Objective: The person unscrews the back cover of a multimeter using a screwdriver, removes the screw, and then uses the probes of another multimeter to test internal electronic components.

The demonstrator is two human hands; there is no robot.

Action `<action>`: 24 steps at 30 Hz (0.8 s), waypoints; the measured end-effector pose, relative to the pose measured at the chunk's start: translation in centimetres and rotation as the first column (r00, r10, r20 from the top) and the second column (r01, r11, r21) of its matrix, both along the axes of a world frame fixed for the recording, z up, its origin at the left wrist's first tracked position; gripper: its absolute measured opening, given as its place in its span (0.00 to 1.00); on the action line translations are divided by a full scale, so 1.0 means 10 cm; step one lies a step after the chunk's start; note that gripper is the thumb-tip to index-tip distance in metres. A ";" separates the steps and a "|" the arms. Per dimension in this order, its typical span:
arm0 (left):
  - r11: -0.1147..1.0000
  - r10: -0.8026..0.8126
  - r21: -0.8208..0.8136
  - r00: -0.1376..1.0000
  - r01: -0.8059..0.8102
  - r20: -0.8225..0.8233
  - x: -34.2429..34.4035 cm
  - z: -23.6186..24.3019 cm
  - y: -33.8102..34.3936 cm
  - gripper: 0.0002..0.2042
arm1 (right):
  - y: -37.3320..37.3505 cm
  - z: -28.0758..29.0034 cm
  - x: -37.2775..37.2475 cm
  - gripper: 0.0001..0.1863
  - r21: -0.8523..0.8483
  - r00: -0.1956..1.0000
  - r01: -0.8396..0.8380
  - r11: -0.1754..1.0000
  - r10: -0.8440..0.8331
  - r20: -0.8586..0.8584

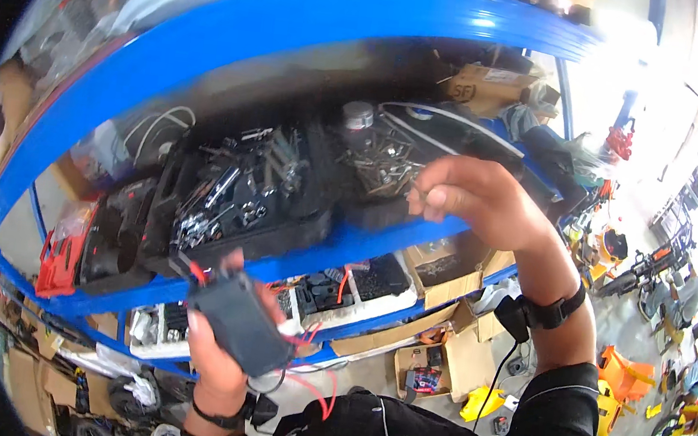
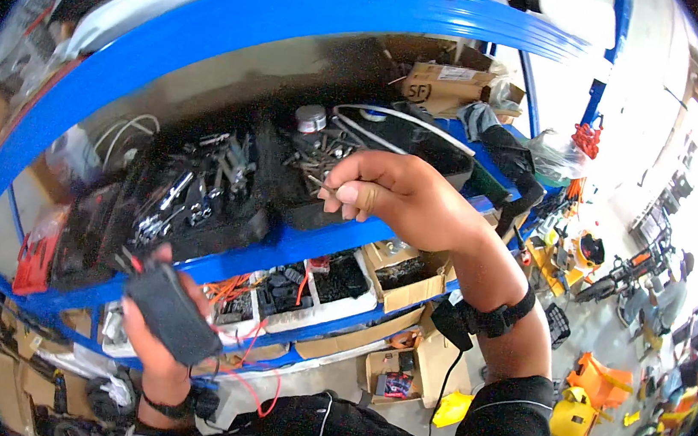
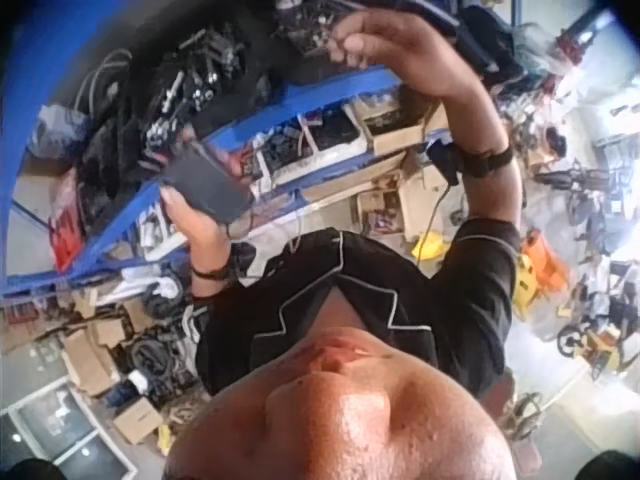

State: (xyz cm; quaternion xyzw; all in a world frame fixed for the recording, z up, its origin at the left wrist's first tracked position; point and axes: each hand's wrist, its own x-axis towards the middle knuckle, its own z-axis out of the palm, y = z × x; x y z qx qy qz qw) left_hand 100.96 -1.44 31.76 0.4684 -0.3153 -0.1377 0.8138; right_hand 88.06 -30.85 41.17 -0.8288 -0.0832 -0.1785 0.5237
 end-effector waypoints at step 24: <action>0.966 -0.053 -0.255 0.999 0.053 0.009 0.02 0.28 -0.14 0.33 | 1.43 -0.18 -0.02 0.13 -0.582 0.948 0.186 0.792 0.010 0.317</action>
